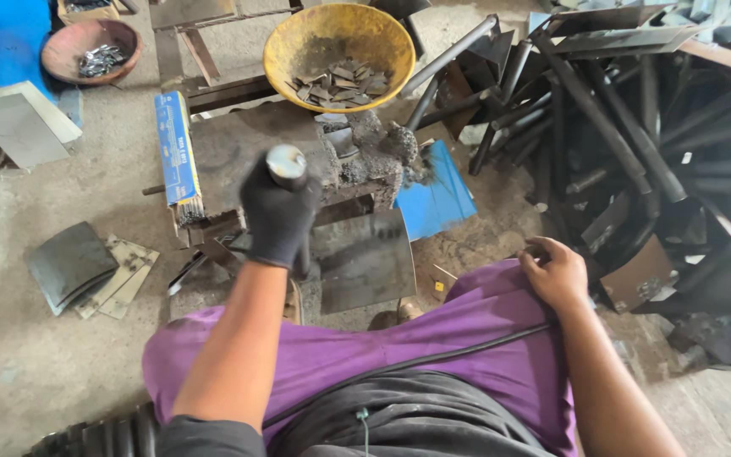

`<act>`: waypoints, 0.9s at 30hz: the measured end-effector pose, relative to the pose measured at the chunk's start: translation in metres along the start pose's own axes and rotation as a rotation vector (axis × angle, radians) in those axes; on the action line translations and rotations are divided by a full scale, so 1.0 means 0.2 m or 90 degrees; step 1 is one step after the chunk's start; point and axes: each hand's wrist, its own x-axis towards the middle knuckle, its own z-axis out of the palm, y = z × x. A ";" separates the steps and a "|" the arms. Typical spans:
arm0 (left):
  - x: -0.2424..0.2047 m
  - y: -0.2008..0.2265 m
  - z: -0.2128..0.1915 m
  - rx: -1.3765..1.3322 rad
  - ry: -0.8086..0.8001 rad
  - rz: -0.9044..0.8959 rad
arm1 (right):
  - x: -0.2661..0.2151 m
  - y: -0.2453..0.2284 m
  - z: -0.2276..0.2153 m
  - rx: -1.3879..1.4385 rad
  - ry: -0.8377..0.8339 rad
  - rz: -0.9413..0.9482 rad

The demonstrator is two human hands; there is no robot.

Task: The person sits on the floor and welds a metal pipe using a welding torch, creating bright sparks. They then pick up a metal cone-shaped object and weld it to a flat metal plate on the workbench.

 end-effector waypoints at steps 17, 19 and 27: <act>0.75 0.77 -0.51 0.271 -0.289 0.678 | 0.04 -0.07 0.06 0.063 0.006 -0.011; 0.84 0.83 -0.54 0.173 -0.428 0.584 | 0.06 -0.08 0.08 0.056 0.004 -0.025; 0.86 0.84 -0.45 0.078 -0.722 0.283 | 0.14 -0.06 0.15 0.029 -0.015 -0.044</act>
